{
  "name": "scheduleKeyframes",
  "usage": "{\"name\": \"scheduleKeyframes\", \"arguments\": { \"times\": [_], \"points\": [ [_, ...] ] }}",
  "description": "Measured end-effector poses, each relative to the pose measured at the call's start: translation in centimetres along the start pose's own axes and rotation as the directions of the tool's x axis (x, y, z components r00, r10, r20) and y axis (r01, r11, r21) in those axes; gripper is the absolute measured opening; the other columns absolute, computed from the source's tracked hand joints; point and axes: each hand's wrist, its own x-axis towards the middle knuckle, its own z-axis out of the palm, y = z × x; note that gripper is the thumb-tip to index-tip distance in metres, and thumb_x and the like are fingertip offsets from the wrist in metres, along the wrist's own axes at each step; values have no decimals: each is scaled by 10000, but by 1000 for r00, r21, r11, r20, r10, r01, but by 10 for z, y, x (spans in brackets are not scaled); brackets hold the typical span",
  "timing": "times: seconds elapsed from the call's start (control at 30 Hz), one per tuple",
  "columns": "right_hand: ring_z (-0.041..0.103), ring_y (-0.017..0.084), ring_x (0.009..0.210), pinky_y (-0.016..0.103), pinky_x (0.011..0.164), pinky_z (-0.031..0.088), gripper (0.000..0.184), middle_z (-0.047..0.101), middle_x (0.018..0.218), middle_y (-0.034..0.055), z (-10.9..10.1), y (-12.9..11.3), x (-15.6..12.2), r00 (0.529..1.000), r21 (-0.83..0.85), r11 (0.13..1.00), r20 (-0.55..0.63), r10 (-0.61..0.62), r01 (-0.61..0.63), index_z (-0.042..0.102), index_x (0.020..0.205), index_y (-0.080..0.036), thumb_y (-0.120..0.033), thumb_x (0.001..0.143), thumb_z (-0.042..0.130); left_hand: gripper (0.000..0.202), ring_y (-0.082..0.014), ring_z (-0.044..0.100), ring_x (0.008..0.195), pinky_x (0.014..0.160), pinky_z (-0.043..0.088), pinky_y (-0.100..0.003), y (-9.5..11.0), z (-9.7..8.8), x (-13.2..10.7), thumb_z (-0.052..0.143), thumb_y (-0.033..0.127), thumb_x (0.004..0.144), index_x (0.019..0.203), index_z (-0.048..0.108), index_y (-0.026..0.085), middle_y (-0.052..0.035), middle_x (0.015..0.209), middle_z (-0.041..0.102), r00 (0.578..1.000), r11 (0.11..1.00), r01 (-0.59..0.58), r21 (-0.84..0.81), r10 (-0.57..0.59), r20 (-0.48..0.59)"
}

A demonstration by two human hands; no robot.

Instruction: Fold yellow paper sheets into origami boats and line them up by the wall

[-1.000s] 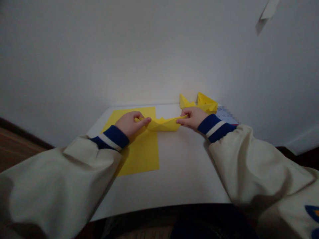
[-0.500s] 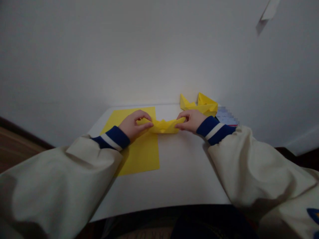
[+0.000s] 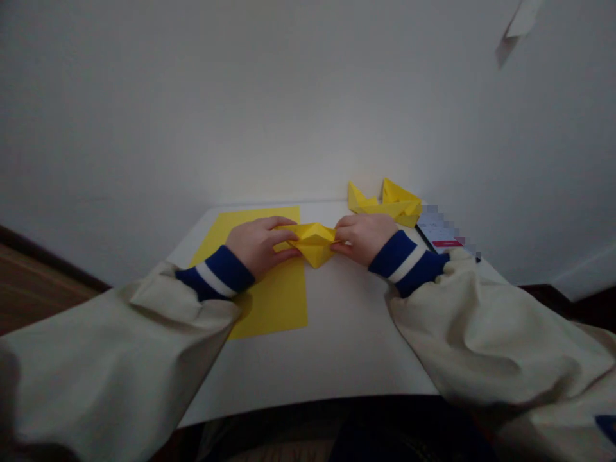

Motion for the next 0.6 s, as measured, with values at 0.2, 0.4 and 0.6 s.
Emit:
{"name": "scheduleKeyframes", "arguments": {
  "times": [0.2, 0.4, 0.6],
  "points": [
    [605, 192, 726, 301, 597, 415, 354, 689, 792, 43, 13, 21, -2, 988, 98, 989, -98, 123, -113, 641, 635, -221, -554, 743, 592, 318, -197, 589, 777, 673, 426, -295, -8, 10, 2, 621, 532, 729, 747, 691, 221, -39, 835, 664, 971, 954, 238, -183, -233, 46],
    [462, 133, 422, 288, 411, 321, 386, 528, 455, 3, 22, 32, -4, 873, 416, 784, 50, 485, -460, 576, 528, -216, -563, 690, 625, 377, -158, 486, 518, 496, 336, -277, -4, 15, 2, 629, 555, 683, 587, 623, 190, -7, 506, 540, 835, 716, 533, -450, -532, 142],
    [360, 83, 308, 245, 288, 230, 388, 561, 457, -4, 35, 39, -5, 767, 670, 422, 371, 523, -611, 538, 562, -219, -576, 682, 630, 390, -118, 393, 427, 427, 259, -246, -4, 20, 1, 617, 527, 686, 515, 503, 196, 36, 421, 400, 768, 573, 607, -551, -602, 220]
  ]
}}
